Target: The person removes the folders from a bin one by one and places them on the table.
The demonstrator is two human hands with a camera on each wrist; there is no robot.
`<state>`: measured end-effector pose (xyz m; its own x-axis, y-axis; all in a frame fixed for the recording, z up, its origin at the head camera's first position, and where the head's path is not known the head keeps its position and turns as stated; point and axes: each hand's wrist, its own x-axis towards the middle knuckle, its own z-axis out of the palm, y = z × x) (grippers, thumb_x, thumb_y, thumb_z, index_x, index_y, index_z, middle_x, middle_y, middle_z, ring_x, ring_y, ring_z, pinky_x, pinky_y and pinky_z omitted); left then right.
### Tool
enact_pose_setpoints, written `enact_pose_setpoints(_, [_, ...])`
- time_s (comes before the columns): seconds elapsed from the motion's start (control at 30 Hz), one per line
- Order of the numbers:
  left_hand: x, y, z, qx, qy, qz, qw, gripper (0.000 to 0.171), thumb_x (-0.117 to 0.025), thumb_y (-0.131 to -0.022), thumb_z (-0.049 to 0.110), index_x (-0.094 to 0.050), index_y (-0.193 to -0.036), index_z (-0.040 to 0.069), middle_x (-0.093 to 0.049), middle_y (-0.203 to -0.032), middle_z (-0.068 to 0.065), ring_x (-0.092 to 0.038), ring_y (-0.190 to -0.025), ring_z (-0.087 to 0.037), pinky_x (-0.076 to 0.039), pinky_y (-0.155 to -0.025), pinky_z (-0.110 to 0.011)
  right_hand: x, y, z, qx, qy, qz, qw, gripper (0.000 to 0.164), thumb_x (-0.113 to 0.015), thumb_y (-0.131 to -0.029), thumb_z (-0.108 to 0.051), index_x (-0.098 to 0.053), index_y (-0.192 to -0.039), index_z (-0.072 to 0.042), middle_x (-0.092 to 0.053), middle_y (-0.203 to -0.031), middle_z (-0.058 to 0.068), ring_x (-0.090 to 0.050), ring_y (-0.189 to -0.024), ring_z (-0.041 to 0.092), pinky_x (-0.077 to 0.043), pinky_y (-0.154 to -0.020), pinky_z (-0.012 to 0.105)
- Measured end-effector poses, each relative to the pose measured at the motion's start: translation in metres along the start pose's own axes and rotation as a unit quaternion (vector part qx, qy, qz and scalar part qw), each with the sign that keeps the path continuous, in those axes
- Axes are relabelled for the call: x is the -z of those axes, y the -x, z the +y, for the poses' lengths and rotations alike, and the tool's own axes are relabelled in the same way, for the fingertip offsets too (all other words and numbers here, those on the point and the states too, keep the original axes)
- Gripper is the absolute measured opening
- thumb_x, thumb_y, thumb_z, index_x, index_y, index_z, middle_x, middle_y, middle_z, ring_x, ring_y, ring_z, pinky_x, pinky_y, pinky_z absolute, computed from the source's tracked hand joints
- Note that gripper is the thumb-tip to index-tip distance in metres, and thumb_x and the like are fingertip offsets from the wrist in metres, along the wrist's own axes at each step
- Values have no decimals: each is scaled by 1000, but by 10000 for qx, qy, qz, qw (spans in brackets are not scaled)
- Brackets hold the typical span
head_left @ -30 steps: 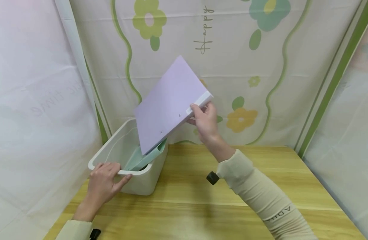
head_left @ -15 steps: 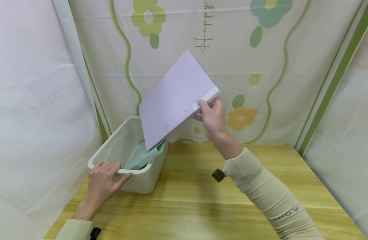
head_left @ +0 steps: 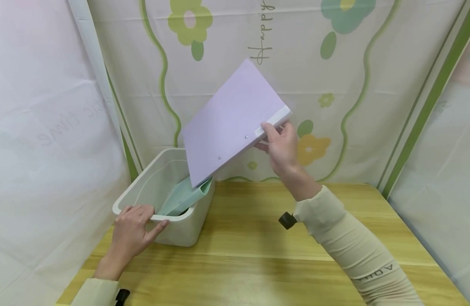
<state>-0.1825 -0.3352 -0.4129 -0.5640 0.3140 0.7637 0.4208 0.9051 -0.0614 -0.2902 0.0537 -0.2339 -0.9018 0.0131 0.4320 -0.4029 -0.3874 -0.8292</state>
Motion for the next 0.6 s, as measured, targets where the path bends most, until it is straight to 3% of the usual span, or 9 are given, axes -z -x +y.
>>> enact_pose_setpoints(0.6, [1, 0, -2, 8, -21, -17, 10000, 61, -43, -98, 72, -44, -74, 16, -42, -66, 6, -50, -60, -20, -40, -67, -43, 13, -4, -10, -71, -120, 147, 9998, 33, -52, -103, -2, -52, -136, -1, -64, -124, 25, -73, -105, 37, -59, -79, 47])
